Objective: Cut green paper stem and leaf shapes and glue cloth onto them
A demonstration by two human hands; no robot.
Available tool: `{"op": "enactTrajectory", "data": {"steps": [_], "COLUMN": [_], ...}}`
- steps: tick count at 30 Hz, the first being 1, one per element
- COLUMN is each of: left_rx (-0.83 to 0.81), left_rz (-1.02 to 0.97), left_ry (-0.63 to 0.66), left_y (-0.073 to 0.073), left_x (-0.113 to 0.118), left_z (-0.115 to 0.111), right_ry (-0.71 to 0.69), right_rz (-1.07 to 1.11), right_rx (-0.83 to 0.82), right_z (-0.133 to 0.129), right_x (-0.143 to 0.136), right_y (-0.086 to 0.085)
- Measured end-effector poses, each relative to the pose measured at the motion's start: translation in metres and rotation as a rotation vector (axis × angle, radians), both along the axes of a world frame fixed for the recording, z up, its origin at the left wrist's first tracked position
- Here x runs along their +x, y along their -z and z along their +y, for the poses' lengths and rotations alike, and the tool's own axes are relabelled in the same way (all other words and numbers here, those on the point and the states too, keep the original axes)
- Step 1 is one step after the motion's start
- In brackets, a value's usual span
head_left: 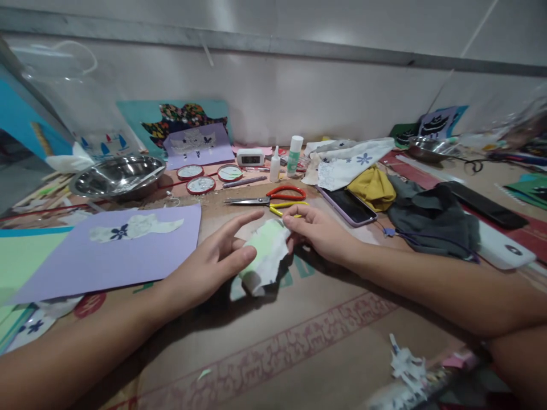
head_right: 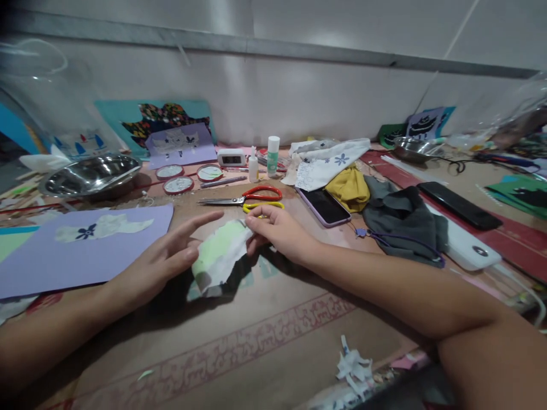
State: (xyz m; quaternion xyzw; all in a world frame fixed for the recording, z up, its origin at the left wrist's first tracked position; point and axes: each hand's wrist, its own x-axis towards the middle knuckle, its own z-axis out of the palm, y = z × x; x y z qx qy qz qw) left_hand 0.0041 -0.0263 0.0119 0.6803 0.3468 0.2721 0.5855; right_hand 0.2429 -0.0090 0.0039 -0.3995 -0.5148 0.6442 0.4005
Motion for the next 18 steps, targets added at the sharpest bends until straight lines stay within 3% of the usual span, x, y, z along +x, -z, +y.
{"op": "enactTrajectory", "data": {"steps": [3,8,14,18], "left_rx": [0.071,0.097,0.035,0.075], "left_rz": [0.072,0.115,0.147,0.179], "left_ry": [-0.069,-0.113,-0.048,-0.018], "left_y": [0.0,0.001,-0.003,-0.004], "left_x": [0.002,0.006,0.006,0.005], "left_z": [0.006,0.01,0.006,0.004], "right_ry": [0.05,0.09,0.07,0.056], "right_rz": [-0.154,-0.129,-0.151,-0.095], "right_rx": [0.133,0.261,0.422,0.409], "right_z": [0.002,-0.002,-0.009,-0.012], "right_x": [0.002,0.001,0.0,0.002], "right_y": [-0.001,0.0,0.001,0.0]}}
